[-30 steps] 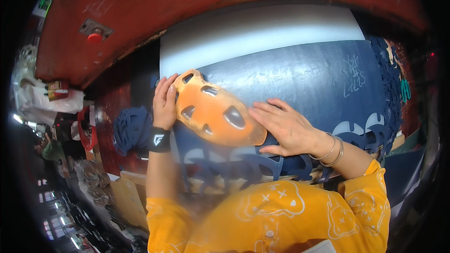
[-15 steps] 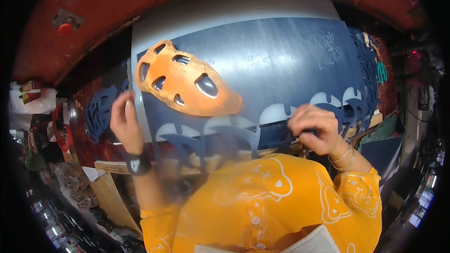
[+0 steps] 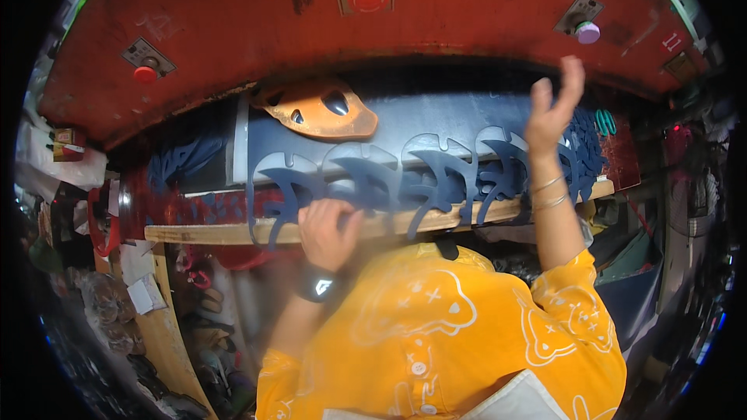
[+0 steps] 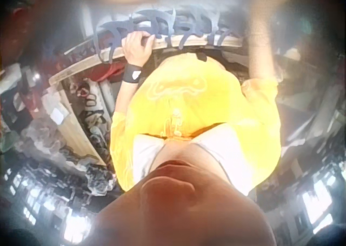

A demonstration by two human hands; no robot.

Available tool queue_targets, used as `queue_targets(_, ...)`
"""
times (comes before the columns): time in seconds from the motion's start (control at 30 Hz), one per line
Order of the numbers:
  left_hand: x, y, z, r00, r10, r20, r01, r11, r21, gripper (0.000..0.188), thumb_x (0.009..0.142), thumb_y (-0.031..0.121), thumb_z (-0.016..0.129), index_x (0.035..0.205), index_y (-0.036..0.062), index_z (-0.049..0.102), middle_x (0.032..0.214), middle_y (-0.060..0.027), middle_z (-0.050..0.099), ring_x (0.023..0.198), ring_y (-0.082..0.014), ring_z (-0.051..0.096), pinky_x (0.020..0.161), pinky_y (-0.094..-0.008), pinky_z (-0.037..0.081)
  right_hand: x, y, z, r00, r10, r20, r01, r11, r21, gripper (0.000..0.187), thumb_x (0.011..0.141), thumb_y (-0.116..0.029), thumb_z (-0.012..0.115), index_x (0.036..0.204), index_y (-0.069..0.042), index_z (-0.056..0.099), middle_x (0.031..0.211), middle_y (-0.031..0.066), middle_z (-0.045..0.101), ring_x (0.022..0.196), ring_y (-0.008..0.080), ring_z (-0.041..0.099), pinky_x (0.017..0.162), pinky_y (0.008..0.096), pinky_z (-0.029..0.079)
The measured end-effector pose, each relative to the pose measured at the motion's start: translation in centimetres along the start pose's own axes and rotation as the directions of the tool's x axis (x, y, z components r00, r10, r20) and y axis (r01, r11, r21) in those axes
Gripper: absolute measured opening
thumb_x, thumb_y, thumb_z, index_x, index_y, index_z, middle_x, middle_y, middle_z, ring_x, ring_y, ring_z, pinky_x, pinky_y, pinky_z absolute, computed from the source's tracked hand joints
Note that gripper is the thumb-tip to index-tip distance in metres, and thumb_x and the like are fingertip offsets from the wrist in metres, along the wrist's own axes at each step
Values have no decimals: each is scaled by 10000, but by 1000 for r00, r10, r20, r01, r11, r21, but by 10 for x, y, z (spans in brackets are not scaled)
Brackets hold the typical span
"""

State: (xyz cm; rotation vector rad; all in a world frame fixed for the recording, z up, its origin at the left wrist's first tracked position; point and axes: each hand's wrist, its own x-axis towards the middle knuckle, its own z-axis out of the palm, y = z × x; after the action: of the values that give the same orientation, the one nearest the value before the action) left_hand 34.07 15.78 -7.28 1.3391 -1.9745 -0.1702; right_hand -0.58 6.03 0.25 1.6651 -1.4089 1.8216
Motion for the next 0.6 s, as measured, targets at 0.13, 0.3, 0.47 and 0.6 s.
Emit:
queue_targets(0.13, 12, -1, 8, 1000, -21, -5, 21, 1000, 14, 141, 766, 206, 695, 758, 114, 589, 750, -33, 606, 758, -247, 573, 693, -367, 372, 90, 34, -32, 942, -105, -319, -12, 939, -344, 710, 923, -441, 515, 1417, 19, 293, 1448, 269, 275, 1367, 388, 231, 1122, 481, 185)
queue_targets(0.3, 18, -10, 15, 999, -2, -36, 3, 999, 32, 155, 787, 239, 683, 760, 122, 585, 748, -38, 612, 756, -249, 575, 706, -368, 373, 80, 38, -51, 963, -32, -266, -44, 961, -274, 739, 928, -452, 507, 1448, 0, 241, 1468, 291, 228, 1382, 400, 196, 1126, 475, 172)
queue_targets(0.47, 23, -16, 18, 995, 61, -84, -54, 995, 79, 179, 797, 244, 690, 747, 111, 582, 662, -20, 567, 678, -220, 561, 660, -358, 373, -6, 17, -94, 968, 124, -218, -150, 983, -106, 645, 945, -271, 523, 1438, 37, 244, 1455, 247, 287, 1357, 350, 261, 1120, 417, 200)
queue_targets(0.6, 26, -14, 18, 997, 21, -74, -13, 995, 99, 184, 797, 262, 688, 751, 117, 584, 652, -21, 569, 682, -224, 563, 665, -364, 376, -81, -15, -106, 880, 165, 446, -147, 986, -76, 249, 828, -124, 629, 1063, -44, 605, 1146, 133, 570, 975, 277, 555, 815, 359, 449)
